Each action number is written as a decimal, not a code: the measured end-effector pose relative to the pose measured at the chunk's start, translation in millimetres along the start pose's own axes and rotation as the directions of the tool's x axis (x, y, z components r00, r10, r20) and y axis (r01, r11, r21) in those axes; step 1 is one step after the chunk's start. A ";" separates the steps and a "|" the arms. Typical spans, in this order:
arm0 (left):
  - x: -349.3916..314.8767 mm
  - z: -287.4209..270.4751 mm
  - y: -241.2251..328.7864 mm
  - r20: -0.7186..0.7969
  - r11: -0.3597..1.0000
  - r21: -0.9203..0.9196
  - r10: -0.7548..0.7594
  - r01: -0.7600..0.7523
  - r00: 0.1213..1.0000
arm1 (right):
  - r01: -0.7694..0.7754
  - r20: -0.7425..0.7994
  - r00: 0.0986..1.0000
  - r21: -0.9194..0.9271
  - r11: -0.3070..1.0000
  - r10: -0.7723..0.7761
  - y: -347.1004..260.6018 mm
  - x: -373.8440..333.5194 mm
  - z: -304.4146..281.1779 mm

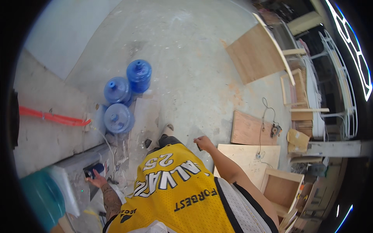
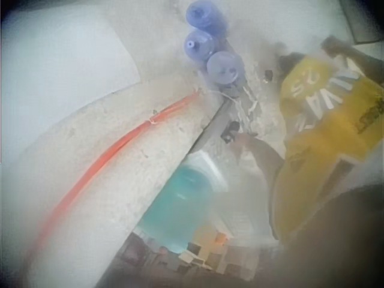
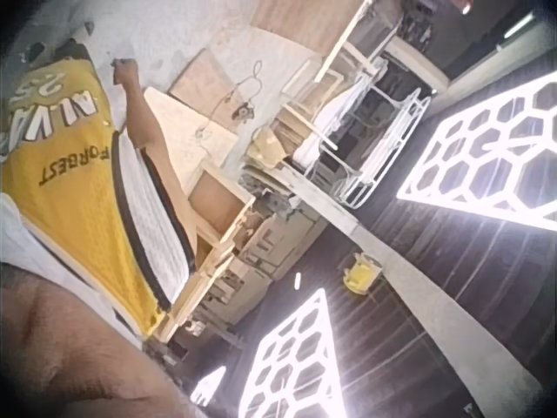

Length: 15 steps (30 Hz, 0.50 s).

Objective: Fill a water bottle at a dispenser and then mark a wooden board using a square tool and pencil in a workshop.

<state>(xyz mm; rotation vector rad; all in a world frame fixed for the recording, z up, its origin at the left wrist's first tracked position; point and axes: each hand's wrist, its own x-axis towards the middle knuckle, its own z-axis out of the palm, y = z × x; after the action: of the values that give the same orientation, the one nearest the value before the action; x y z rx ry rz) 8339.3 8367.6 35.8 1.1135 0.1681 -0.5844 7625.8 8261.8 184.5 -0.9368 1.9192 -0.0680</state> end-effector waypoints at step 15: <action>-14.8 4.9 -0.1 -0.056 0.990 -0.140 -0.020 0.012 0.998 | -0.153 0.056 0.987 0.074 0.985 0.149 -0.1 -13.6 -8.6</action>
<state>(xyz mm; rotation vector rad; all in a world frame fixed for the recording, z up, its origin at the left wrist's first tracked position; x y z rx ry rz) 8326.1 8368.6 44.0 0.9946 0.2643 -0.5471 7622.4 8267.5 199.2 -0.7320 1.9207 -0.0302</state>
